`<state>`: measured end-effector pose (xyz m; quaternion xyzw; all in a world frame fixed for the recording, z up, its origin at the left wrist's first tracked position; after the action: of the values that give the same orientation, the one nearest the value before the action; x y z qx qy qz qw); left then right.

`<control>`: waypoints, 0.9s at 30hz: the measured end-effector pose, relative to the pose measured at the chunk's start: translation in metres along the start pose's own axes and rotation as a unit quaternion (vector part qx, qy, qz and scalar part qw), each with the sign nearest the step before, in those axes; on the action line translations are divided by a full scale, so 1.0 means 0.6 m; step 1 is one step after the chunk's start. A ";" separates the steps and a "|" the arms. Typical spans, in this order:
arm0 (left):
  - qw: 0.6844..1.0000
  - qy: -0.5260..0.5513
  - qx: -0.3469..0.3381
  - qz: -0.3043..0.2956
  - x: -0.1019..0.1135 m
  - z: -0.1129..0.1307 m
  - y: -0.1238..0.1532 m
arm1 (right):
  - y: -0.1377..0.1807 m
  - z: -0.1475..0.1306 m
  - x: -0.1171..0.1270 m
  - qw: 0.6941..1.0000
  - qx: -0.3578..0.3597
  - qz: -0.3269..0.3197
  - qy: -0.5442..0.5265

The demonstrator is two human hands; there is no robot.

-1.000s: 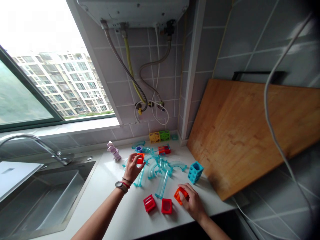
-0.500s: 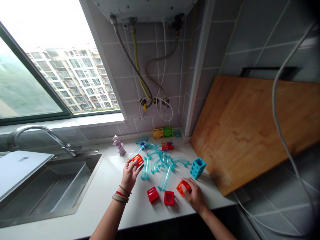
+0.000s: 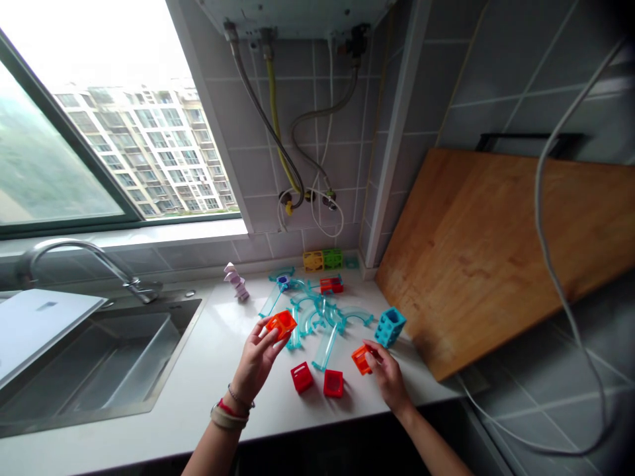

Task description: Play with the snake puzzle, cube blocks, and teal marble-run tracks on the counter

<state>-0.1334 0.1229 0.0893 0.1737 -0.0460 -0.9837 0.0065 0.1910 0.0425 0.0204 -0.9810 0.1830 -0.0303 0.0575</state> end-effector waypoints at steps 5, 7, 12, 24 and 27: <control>0.998 -0.021 0.062 0.001 -0.037 -0.010 0.100 | 0.033 -0.067 -0.052 0.965 -0.133 -0.057 -0.220; 0.996 -0.028 0.083 0.003 -0.054 -0.015 0.132 | 0.047 -0.108 -0.074 0.955 -0.136 -0.088 -0.248; 0.996 -0.047 0.077 -0.007 -0.091 -0.007 0.180 | 0.076 -0.155 -0.101 0.950 -0.156 -0.108 -0.247; 0.994 -0.100 0.044 0.014 -0.095 0.017 0.197 | 0.092 -0.160 -0.089 0.964 -0.150 -0.144 -0.167; 0.994 -0.097 0.045 0.009 -0.092 0.017 0.197 | 0.092 -0.158 -0.088 0.963 -0.155 -0.142 -0.168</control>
<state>-0.0856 0.0079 0.1288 0.0776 -0.0923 -0.9927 0.0032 0.1145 0.0009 0.1057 -0.9848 0.0321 0.1557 -0.0699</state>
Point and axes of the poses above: each hand's wrist, its own y-axis away from the middle knuckle, its own x-axis out of the back of the hand, z = x × y, the point moved 9 cm from there along -y, towards the middle knuckle, and after that the axes turned 6 degrees about z, right-handed, at the moved point
